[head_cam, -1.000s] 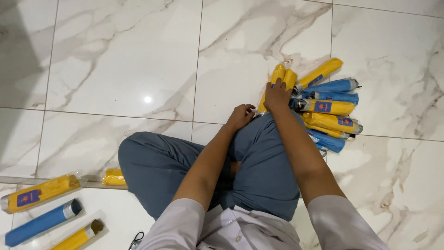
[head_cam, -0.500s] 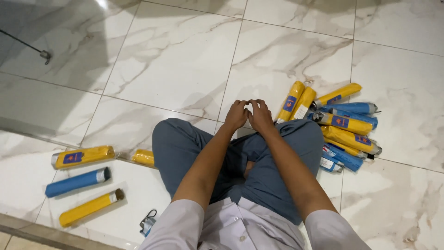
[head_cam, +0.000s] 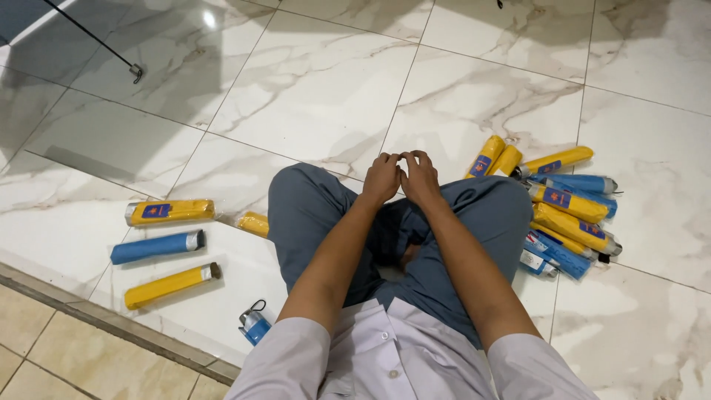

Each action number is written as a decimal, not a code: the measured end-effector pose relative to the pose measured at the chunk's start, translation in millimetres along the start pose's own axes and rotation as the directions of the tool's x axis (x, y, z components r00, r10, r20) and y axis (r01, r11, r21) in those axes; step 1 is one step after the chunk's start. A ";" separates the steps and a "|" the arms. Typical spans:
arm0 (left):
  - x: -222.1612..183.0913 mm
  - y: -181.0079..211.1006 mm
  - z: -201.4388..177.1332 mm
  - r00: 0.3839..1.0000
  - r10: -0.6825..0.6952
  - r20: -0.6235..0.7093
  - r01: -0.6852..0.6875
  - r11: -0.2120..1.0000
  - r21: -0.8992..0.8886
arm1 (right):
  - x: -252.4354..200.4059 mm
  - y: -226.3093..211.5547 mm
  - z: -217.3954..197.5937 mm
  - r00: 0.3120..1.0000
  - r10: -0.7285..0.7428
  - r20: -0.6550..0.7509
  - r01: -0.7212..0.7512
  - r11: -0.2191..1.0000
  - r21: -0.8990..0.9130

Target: Unpacking umbrellas from plastic sleeves and using a dial gauge to inspect the frame of an opened umbrella.

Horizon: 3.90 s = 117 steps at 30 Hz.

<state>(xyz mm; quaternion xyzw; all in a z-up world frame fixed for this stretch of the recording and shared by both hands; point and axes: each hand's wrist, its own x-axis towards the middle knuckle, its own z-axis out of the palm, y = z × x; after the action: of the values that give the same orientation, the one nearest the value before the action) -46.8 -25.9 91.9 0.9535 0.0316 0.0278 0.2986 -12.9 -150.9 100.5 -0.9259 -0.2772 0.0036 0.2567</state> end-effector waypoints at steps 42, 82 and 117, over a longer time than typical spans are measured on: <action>223.6 -57.8 -5.3 0.997 -0.036 0.066 0.027 0.990 0.140 | 219.9 61.9 6.7 0.964 0.125 0.233 -0.143 0.988 0.061; 226.5 -139.0 -8.9 0.988 -0.114 0.106 0.098 0.985 0.138 | 256.5 26.0 62.7 0.950 0.062 0.305 -0.141 0.959 0.246; -251.1 -141.6 -174.4 -0.267 -0.748 -0.607 0.633 0.339 -0.696 | 114.0 -322.5 119.9 0.215 -0.822 0.527 0.547 0.548 0.632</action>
<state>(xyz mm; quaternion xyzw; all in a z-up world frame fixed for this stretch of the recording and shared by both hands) -315.8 169.9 145.6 0.5259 0.7287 0.3746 0.2282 -99.3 195.0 165.8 -0.5405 -0.7387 0.3361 0.2219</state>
